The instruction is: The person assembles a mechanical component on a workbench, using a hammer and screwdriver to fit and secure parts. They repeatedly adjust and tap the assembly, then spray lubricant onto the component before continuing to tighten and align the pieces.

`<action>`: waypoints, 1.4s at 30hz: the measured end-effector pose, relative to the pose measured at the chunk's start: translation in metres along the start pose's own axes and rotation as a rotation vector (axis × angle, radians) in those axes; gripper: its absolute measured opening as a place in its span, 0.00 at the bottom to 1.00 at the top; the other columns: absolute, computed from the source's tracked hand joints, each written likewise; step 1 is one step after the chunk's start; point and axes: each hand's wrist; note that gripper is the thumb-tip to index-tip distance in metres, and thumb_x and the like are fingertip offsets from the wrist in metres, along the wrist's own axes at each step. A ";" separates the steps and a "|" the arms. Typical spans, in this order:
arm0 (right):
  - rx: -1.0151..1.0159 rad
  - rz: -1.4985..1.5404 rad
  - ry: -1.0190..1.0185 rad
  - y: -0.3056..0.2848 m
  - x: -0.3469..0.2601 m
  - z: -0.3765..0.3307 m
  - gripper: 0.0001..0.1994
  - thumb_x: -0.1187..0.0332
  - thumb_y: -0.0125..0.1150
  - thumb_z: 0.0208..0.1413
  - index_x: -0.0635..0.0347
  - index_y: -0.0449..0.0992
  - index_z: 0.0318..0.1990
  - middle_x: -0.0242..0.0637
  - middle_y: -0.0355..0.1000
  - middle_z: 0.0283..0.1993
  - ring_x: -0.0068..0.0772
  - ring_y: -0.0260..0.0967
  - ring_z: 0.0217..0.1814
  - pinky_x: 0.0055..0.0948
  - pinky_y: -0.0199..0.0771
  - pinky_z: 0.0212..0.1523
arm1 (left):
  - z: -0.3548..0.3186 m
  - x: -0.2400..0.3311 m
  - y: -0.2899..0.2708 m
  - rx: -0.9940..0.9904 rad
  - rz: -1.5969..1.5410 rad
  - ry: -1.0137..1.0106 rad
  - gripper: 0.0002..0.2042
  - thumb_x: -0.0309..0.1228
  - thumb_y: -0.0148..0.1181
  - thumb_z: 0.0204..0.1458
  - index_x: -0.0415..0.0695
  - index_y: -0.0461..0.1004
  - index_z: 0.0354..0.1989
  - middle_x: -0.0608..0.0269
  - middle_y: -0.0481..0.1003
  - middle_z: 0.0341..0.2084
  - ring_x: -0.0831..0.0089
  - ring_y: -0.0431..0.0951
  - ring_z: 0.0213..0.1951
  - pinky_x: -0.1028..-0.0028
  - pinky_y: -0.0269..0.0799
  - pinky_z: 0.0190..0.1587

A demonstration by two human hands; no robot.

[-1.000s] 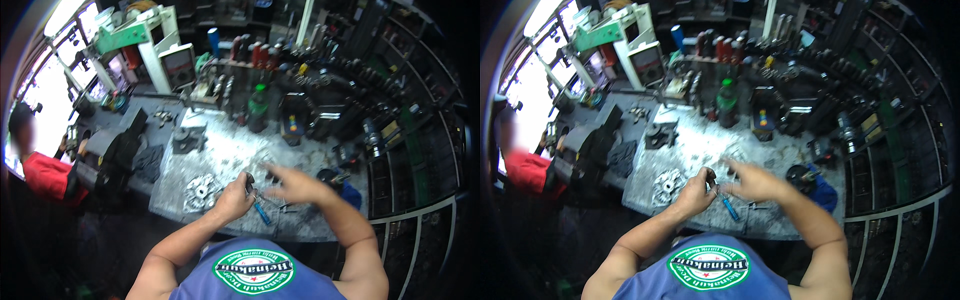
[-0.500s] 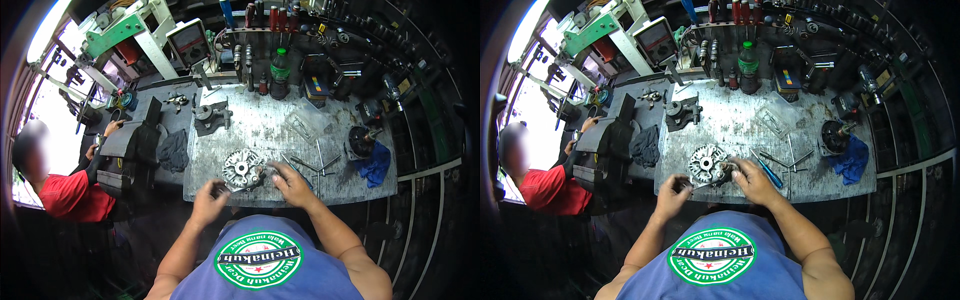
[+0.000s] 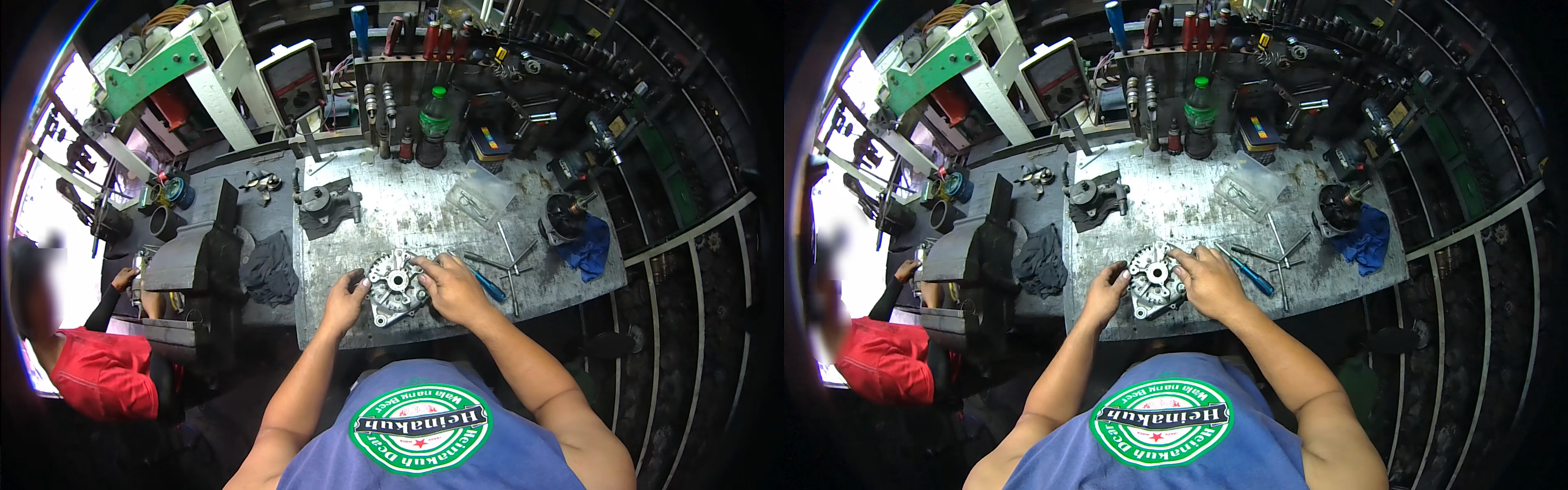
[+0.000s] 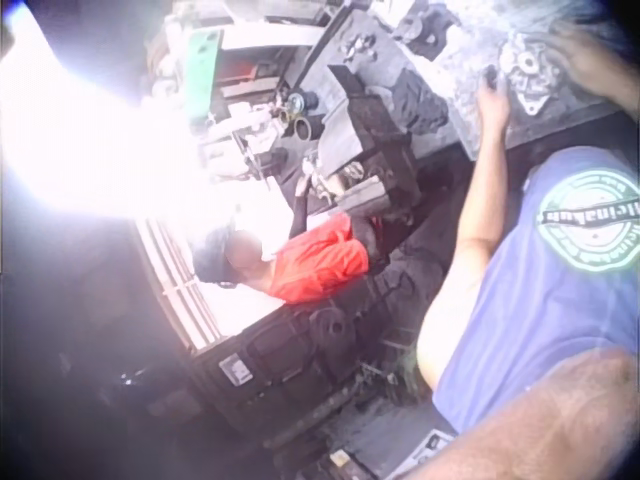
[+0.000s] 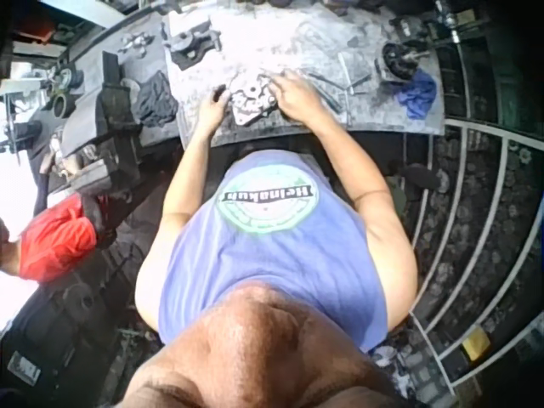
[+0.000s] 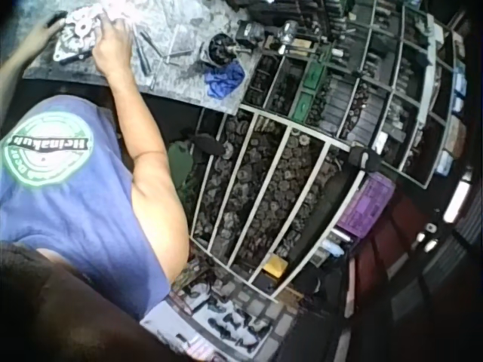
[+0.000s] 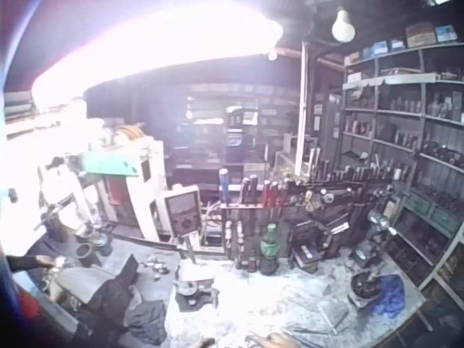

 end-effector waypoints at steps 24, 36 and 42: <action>0.013 -0.257 -0.058 0.005 -0.031 0.008 0.17 0.62 0.66 0.67 0.51 0.84 0.61 0.49 0.78 0.41 0.57 0.78 0.48 0.53 0.78 0.50 | 0.039 0.012 -0.009 -0.308 -0.259 -0.274 0.30 0.56 0.57 0.72 0.39 0.78 0.64 0.63 0.85 0.46 0.74 0.81 0.41 0.73 0.72 0.43; -0.009 -0.226 0.038 -0.008 -0.023 -0.019 0.16 0.63 0.62 0.69 0.52 0.83 0.61 0.53 0.78 0.45 0.59 0.79 0.49 0.56 0.79 0.50 | 0.040 0.026 -0.004 -0.344 0.080 -0.346 0.36 0.65 0.61 0.65 0.35 0.84 0.45 0.59 0.82 0.34 0.70 0.78 0.33 0.67 0.76 0.40; 0.077 -0.311 0.034 -0.010 -0.018 -0.050 0.18 0.64 0.64 0.68 0.50 0.82 0.64 0.47 0.74 0.49 0.55 0.73 0.54 0.51 0.76 0.52 | -0.008 0.018 0.002 -0.344 -0.086 -0.395 0.40 0.65 0.63 0.65 0.30 0.75 0.56 0.57 0.77 0.35 0.69 0.76 0.33 0.67 0.77 0.38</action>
Point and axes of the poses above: each hand's wrist, its own z-axis towards the middle knuckle, its own y-axis out of the palm, x = y × z
